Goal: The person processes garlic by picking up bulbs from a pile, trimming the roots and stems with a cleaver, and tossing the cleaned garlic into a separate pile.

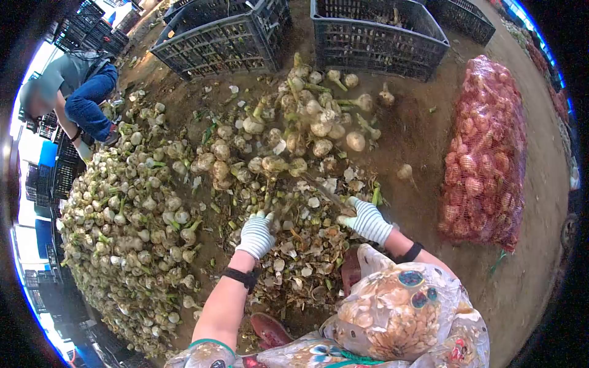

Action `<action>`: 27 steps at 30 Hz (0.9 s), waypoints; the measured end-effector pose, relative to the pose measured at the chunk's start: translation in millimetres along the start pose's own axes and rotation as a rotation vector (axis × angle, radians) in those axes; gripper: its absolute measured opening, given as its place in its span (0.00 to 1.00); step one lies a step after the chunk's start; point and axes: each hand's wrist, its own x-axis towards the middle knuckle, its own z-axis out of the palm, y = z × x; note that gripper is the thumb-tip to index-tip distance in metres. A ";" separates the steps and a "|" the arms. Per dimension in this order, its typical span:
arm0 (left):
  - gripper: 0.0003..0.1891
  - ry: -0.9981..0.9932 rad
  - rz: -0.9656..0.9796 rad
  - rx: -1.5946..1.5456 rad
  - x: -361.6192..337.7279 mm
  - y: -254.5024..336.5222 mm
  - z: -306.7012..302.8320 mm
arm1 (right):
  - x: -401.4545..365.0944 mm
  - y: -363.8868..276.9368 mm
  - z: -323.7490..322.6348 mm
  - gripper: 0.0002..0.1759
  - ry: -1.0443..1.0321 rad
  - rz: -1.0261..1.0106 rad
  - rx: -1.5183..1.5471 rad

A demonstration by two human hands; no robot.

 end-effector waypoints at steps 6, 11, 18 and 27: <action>0.28 0.065 0.142 -1.299 -20.0 47.8 1.2 | -8.9 -60.5 2.8 0.25 -0.104 -0.053 0.638; 0.33 0.119 0.467 -1.635 -41.7 68.9 5.1 | -2.8 -65.1 3.0 0.23 -0.348 -0.126 0.935; 0.33 0.278 0.484 -1.728 -73.6 58.7 -43.9 | -21.1 -115.0 1.2 0.22 -0.434 -0.150 0.731; 0.32 -0.017 0.386 -1.762 -75.1 19.1 -3.3 | -29.1 -134.1 -26.7 0.05 -0.078 -0.885 -0.567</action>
